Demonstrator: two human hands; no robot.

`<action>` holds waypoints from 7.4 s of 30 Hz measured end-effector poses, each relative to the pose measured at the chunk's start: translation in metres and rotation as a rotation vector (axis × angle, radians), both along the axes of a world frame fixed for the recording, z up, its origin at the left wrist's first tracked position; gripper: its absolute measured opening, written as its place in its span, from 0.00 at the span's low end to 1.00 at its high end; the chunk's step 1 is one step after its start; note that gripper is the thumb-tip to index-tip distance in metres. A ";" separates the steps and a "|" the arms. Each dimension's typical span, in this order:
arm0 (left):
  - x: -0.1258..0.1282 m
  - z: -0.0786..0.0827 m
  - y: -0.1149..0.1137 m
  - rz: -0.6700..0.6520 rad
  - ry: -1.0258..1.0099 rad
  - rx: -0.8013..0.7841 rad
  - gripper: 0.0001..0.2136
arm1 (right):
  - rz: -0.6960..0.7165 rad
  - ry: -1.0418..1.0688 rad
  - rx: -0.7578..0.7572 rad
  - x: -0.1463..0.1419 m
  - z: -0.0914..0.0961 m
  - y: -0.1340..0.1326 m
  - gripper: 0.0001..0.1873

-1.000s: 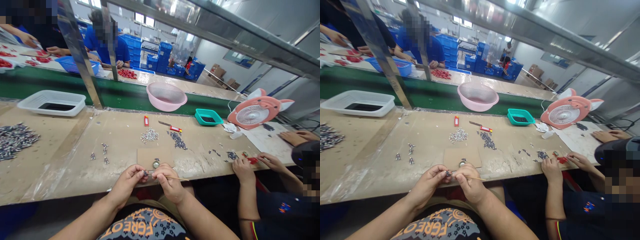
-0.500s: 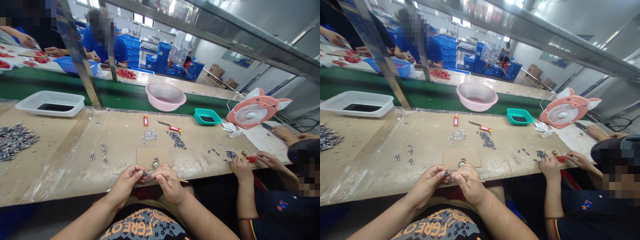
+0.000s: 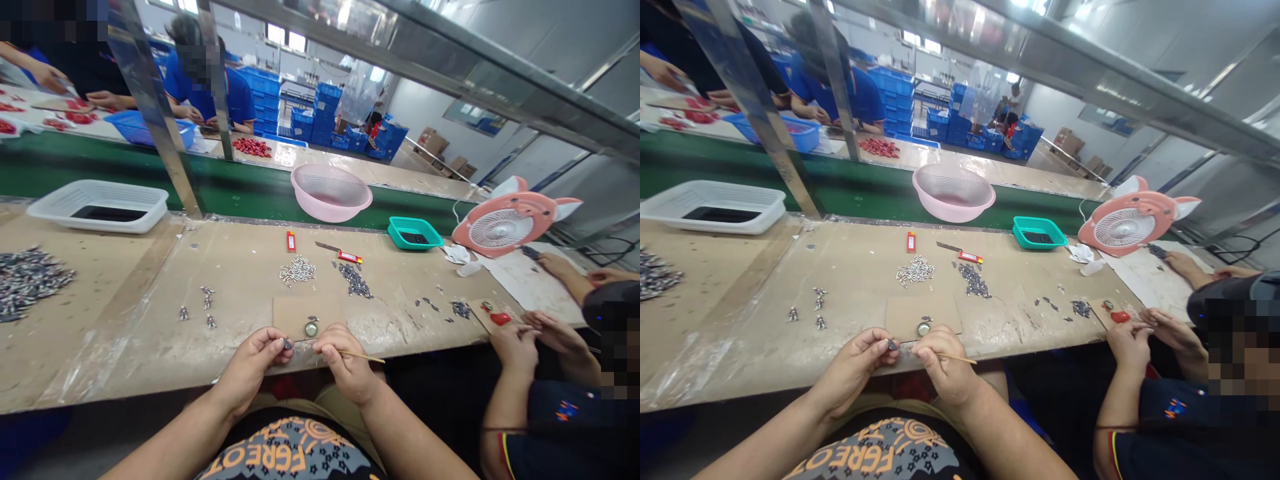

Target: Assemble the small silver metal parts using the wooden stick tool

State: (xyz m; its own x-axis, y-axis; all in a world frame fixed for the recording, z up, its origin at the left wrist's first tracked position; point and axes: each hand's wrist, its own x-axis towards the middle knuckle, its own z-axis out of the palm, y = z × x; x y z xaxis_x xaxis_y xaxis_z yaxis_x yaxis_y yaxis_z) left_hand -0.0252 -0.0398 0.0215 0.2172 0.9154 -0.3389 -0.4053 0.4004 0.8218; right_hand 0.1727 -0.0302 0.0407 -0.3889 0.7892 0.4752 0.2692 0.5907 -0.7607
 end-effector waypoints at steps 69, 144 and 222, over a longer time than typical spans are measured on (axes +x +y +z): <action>-0.014 -0.015 0.008 -0.007 -0.303 0.034 0.02 | 0.206 -1.224 0.296 -0.062 0.014 0.168 0.06; 0.008 -0.017 -0.011 0.229 0.162 0.228 0.08 | 0.156 -0.587 -0.265 -0.043 0.035 0.042 0.05; 0.015 -0.006 0.006 0.108 -0.124 -0.003 0.05 | -0.025 -0.197 -0.030 0.029 -0.036 0.025 0.10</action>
State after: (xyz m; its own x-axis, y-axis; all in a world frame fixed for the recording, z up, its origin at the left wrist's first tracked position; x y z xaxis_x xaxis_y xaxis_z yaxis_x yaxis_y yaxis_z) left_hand -0.0104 -0.0341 0.0153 0.1583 0.9346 -0.3185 -0.5442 0.3518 0.7616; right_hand 0.2013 -0.0048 0.0047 -0.4523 0.8126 0.3677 0.4290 0.5596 -0.7090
